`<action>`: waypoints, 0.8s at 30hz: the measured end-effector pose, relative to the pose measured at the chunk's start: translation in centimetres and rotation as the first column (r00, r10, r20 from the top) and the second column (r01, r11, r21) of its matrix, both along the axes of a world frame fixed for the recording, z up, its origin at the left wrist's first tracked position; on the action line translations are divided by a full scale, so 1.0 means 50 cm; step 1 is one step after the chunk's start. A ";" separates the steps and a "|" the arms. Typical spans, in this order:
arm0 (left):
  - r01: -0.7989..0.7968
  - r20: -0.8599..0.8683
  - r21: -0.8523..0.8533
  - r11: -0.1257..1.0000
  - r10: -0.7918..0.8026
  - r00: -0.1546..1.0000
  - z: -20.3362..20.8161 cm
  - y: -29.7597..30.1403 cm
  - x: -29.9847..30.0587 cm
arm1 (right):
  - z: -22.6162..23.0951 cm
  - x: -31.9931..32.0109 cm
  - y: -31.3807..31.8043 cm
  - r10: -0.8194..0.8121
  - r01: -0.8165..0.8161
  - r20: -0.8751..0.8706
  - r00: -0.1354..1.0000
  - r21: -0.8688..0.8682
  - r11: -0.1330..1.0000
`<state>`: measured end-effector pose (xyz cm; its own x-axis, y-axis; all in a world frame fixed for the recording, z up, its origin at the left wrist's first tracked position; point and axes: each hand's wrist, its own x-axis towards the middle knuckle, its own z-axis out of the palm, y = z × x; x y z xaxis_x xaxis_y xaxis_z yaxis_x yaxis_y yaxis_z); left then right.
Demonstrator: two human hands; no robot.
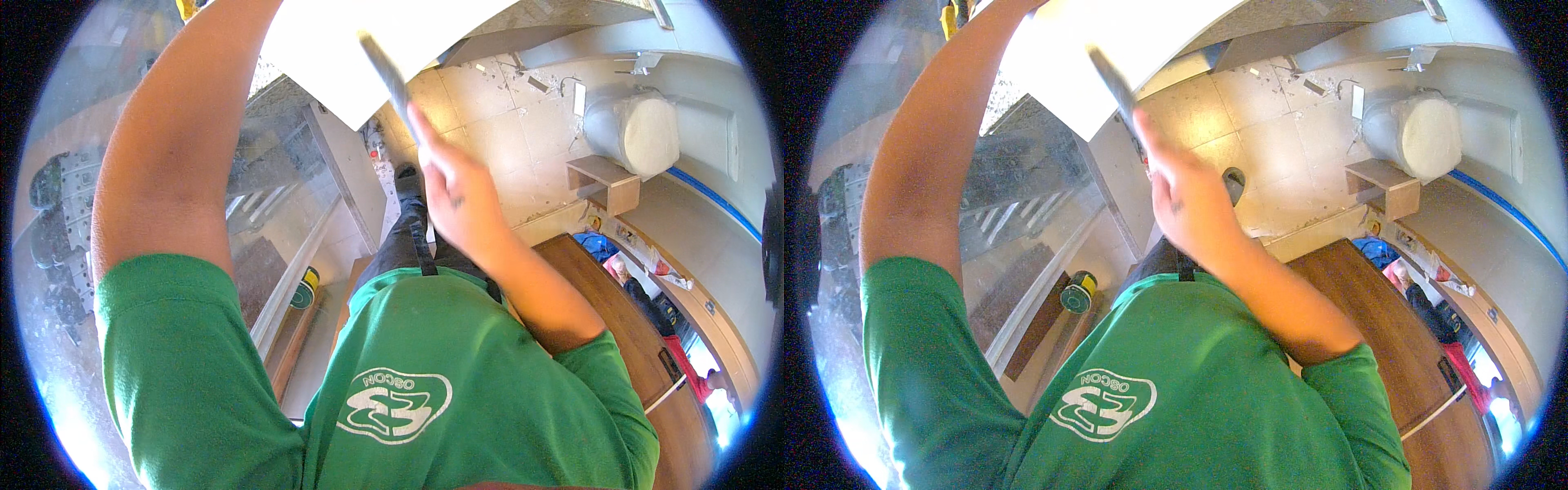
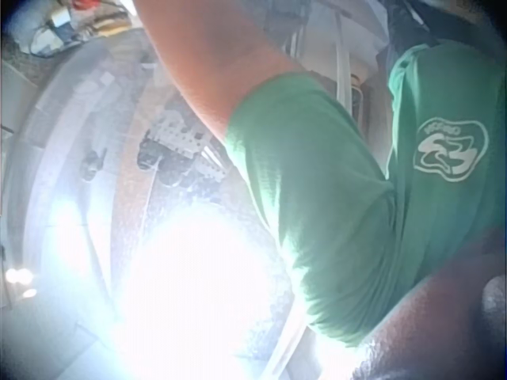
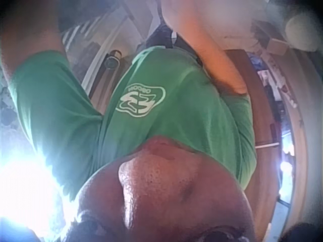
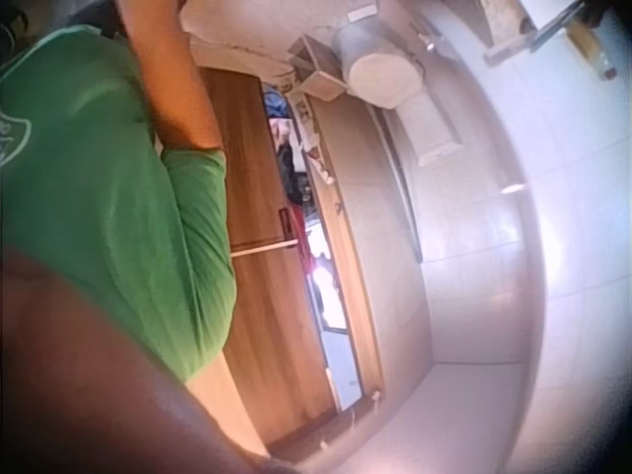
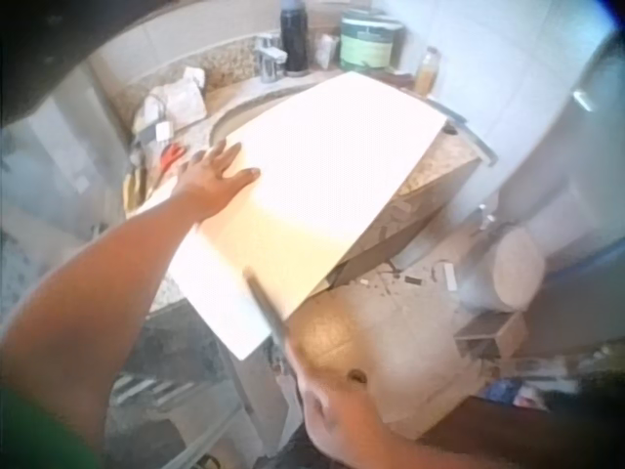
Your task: The person scrapes the edges and surface of a white rectangular panel with a metal scraper. They repeatedly reposition the panel on a bathroom countertop and continue scraping different edges and sides.
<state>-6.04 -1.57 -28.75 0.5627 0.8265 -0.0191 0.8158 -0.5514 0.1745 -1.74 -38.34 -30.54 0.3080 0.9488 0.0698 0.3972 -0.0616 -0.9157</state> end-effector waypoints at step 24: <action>0.012 -0.023 0.029 1.000 -0.011 1.000 -0.010 0.008 -0.001 | 0.013 0.012 0.049 -0.008 0.015 0.063 0.998 -0.112 0.994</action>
<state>-6.09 -1.16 -29.25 0.5719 0.8203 -0.0082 0.8129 -0.5654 0.1398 -1.13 -35.90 -29.91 0.3174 0.9481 -0.0179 0.4520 -0.1679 -0.8761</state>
